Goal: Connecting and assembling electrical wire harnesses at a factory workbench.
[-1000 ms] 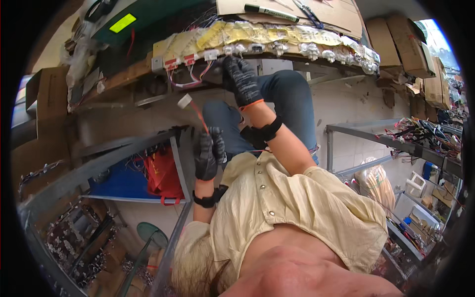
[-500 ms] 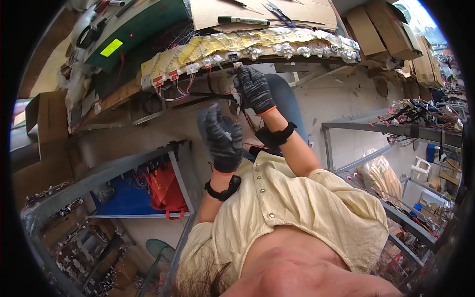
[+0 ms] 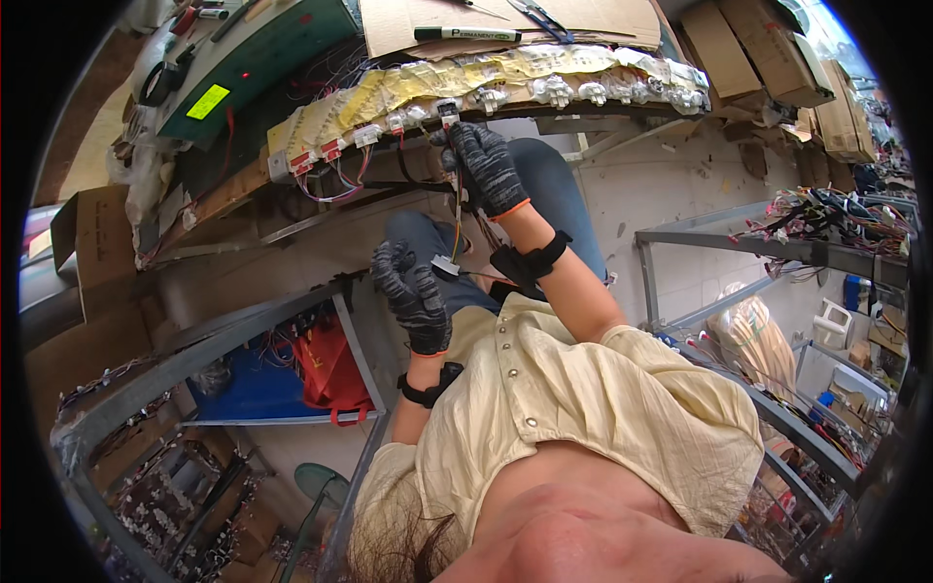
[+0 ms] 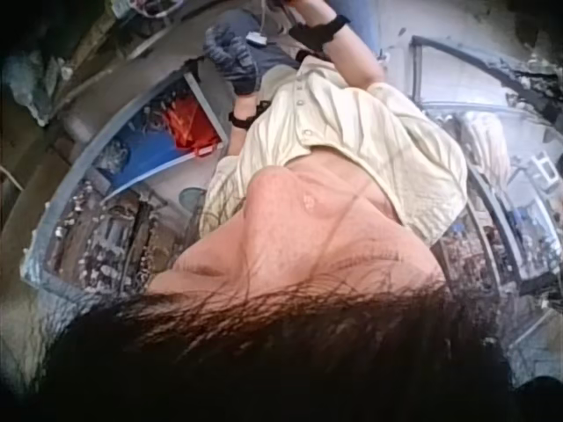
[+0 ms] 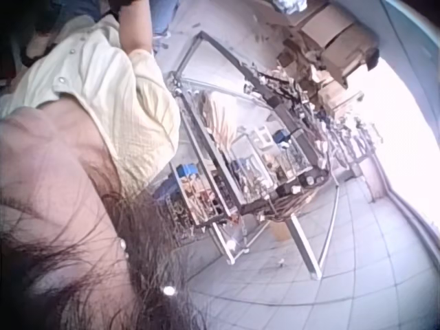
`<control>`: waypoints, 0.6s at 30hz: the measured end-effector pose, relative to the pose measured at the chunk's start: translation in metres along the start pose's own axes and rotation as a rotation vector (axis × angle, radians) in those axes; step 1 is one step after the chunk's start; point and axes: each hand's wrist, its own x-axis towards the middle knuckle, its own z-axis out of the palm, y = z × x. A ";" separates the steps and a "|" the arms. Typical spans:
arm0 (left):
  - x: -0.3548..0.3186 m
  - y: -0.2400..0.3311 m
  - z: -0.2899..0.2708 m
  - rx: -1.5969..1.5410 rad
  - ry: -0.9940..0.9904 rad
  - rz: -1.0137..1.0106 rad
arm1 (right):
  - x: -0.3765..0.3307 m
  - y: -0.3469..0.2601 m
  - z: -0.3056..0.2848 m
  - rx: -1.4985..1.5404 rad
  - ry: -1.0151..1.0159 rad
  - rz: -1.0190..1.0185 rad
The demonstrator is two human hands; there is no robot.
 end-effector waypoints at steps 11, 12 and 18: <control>-0.007 -0.005 -0.011 0.054 0.084 0.069 | -0.006 -0.013 0.005 -0.396 0.059 -0.117; -0.008 -0.004 -0.011 0.033 0.089 0.060 | -0.005 -0.012 0.006 -0.476 0.064 -0.171; -0.017 0.002 -0.002 0.077 0.140 0.159 | 0.012 0.004 -0.003 -0.323 0.112 -0.198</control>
